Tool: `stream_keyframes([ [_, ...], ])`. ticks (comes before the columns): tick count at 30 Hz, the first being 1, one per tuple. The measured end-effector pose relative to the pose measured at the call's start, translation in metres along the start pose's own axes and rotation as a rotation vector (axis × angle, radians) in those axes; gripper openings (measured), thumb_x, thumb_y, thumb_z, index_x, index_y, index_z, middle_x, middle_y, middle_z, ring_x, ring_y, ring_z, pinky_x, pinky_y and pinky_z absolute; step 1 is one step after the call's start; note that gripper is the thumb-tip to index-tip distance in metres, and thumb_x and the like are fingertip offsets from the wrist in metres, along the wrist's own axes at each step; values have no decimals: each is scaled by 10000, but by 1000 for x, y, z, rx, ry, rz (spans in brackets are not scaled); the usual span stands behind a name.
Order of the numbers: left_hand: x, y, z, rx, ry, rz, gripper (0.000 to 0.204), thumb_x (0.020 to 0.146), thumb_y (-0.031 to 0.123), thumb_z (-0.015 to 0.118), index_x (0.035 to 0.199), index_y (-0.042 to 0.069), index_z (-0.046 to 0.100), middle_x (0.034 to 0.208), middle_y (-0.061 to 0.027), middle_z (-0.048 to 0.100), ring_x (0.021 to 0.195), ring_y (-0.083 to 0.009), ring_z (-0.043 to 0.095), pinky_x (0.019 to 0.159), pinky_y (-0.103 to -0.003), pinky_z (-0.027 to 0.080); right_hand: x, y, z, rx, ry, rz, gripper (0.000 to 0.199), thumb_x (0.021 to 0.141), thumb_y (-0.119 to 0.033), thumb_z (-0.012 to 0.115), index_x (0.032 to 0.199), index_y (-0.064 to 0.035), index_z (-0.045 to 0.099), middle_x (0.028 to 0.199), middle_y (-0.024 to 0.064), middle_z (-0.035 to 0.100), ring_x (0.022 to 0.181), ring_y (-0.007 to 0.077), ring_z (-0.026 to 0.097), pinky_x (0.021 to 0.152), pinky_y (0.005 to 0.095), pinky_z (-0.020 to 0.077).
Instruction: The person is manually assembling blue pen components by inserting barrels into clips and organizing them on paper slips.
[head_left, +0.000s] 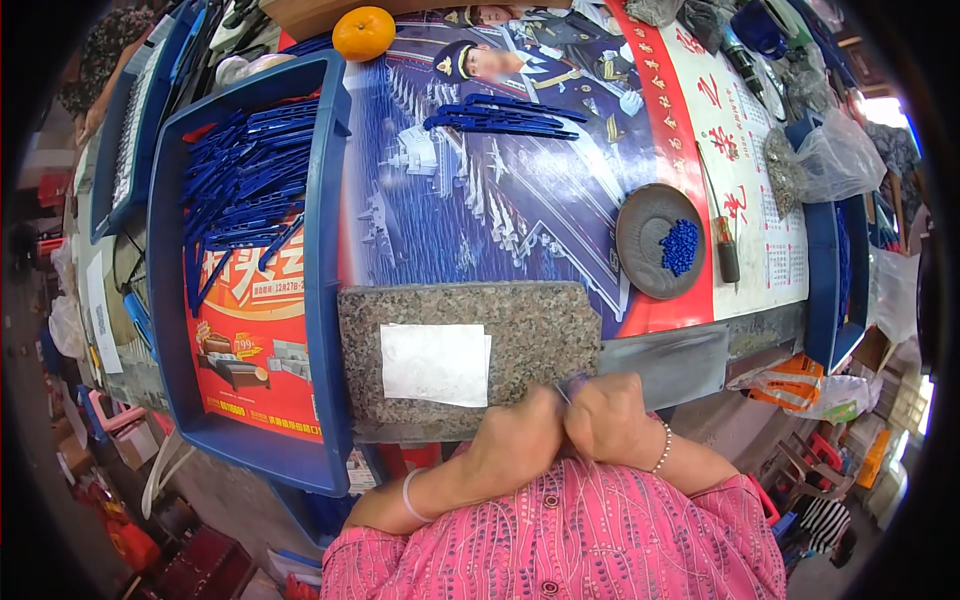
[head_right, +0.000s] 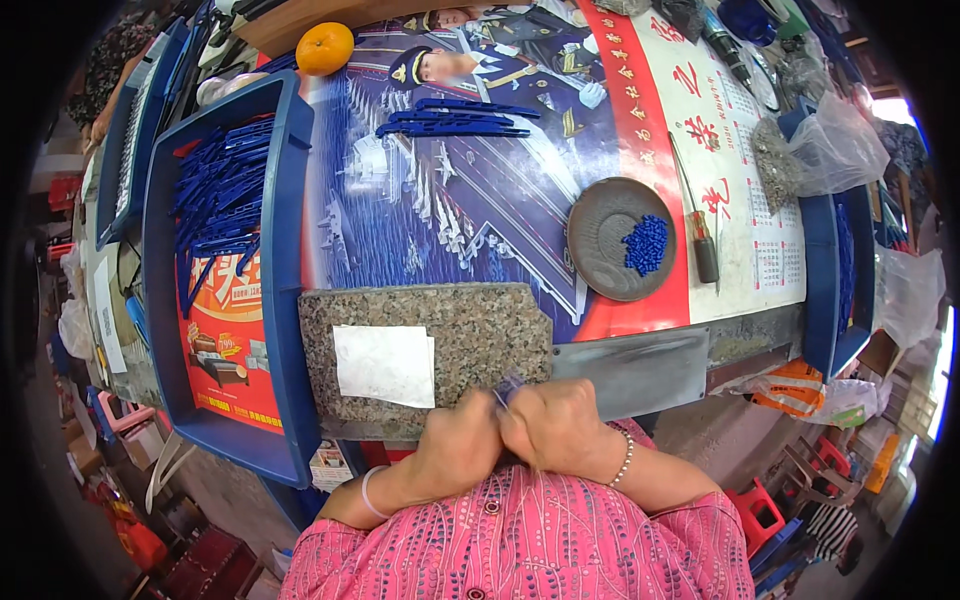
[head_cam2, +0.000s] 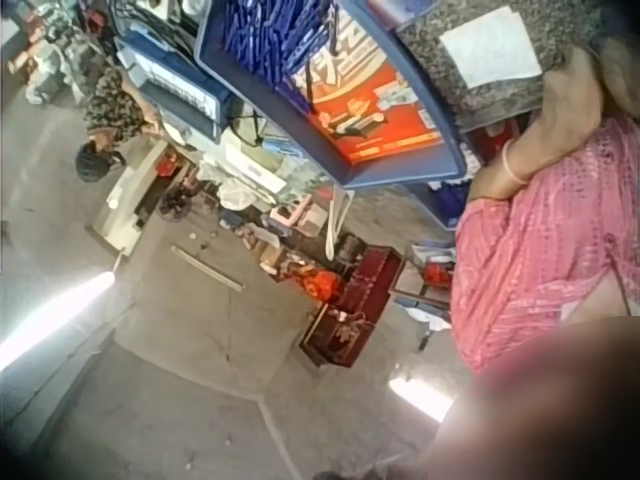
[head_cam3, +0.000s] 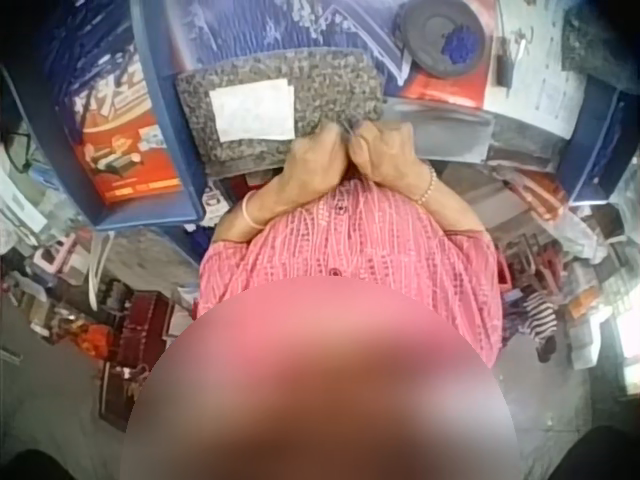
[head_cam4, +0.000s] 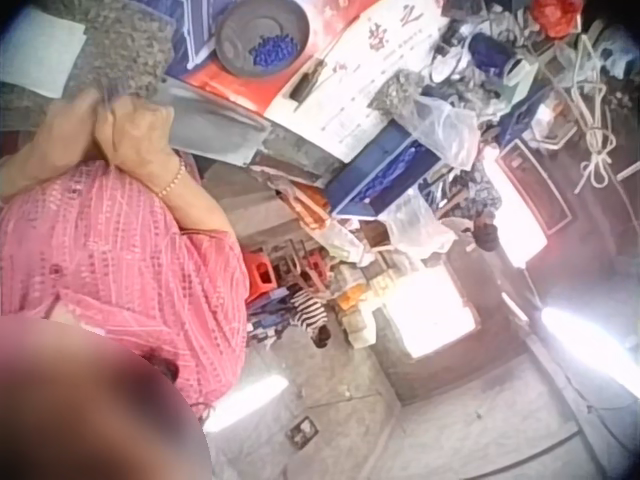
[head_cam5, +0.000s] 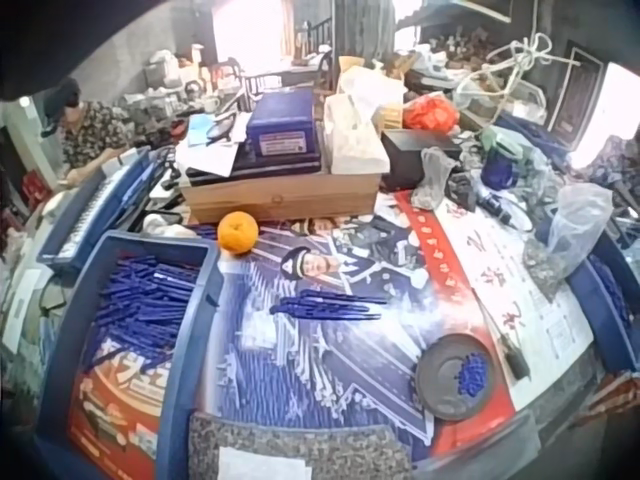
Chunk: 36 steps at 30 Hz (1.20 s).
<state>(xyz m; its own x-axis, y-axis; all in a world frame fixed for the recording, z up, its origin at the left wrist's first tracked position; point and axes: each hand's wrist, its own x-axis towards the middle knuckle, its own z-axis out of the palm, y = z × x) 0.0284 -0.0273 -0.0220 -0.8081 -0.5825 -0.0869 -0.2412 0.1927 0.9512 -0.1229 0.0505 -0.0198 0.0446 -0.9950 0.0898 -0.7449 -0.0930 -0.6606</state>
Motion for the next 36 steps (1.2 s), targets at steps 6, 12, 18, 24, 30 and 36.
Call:
stream_keyframes([
  [6,-1,0,5,57,23,81,92,839,12,510,918,-21,474,580,-184,508,493,-376,550,431,-421,424,7,-3,0,79,90,139,240,817,-213,575,650,-53,513,521,134,526,446,309,539,427,406,410],
  [12,-3,2,9,-33,91,-22,118,864,74,505,923,0,436,594,-237,533,553,-416,564,462,-483,425,6,-9,-4,4,41,221,225,818,-227,583,684,-55,529,538,134,543,457,311,548,429,408,408],
  [18,-8,0,-8,-150,228,-118,196,957,155,421,1034,-14,485,593,-77,518,470,-145,520,425,-282,371,7,-28,-42,69,46,7,161,826,-110,489,688,-33,461,544,128,439,464,336,478,460,415,376],
  [24,-24,26,-41,-754,167,-301,281,990,209,356,1096,-12,494,658,-23,509,461,-50,402,429,-172,312,59,-16,-71,76,138,284,188,837,-171,593,775,-9,521,626,179,528,564,355,547,497,395,414],
  [30,-52,27,-43,-744,254,-251,307,989,223,360,1191,7,441,687,-49,545,467,-56,424,435,-171,325,135,6,-52,50,2,214,213,851,-191,596,866,18,553,653,163,548,563,261,545,533,343,410],
  [36,-87,24,-44,-736,329,-264,297,985,205,375,1183,-6,440,725,-56,559,507,-63,472,486,-179,374,191,-53,-22,64,13,-121,219,842,-212,597,869,2,559,716,190,591,654,327,594,578,389,452],
])
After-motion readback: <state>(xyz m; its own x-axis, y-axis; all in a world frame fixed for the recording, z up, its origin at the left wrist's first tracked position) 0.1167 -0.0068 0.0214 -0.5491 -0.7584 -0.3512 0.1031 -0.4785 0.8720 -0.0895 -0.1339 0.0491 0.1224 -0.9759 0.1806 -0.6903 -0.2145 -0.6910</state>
